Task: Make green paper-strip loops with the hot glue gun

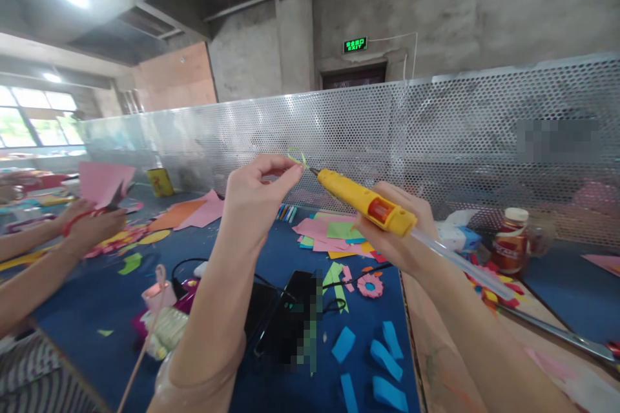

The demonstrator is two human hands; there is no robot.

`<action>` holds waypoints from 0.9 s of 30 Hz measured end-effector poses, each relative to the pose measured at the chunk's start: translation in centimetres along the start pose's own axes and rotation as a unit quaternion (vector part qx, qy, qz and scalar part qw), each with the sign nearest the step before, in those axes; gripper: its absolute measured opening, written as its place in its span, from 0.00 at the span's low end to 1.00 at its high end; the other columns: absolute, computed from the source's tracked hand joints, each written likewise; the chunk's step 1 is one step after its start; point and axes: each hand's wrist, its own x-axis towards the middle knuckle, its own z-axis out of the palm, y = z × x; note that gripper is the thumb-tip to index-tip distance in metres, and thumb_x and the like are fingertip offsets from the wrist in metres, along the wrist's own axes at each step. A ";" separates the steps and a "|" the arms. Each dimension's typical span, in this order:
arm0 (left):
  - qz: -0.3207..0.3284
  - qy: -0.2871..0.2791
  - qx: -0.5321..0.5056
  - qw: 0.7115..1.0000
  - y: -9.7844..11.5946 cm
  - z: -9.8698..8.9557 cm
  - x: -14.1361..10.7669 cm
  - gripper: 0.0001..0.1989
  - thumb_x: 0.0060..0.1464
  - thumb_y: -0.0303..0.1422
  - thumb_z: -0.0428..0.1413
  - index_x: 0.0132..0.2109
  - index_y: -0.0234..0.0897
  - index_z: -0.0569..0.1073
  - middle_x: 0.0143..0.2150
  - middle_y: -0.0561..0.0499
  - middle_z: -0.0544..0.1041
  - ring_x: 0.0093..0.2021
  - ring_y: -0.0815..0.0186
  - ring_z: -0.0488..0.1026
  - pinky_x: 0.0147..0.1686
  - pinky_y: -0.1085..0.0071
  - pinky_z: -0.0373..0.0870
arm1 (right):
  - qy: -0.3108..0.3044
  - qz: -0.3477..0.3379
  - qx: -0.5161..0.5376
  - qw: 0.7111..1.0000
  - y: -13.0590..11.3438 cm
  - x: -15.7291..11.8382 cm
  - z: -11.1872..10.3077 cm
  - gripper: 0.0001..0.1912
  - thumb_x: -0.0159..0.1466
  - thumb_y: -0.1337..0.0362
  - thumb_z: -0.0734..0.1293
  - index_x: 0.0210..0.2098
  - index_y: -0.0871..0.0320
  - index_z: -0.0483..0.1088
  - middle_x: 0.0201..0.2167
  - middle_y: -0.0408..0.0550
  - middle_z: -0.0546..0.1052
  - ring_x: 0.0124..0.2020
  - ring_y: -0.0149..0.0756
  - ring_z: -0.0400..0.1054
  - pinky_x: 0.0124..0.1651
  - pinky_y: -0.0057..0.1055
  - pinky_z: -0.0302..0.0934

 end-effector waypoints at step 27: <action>-0.016 -0.003 -0.008 1.000 0.3 -0.1 -0.2 0.05 0.40 0.32 0.59 0.27 0.36 0.75 0.28 0.52 0.74 0.31 0.67 0.68 0.31 0.71 0.62 | -0.025 -0.016 -0.012 0.999 -0.5 0.1 -1.0 0.11 0.50 0.70 0.64 0.21 0.56 0.54 0.20 0.39 0.61 0.20 0.25 0.56 0.22 0.24 0.51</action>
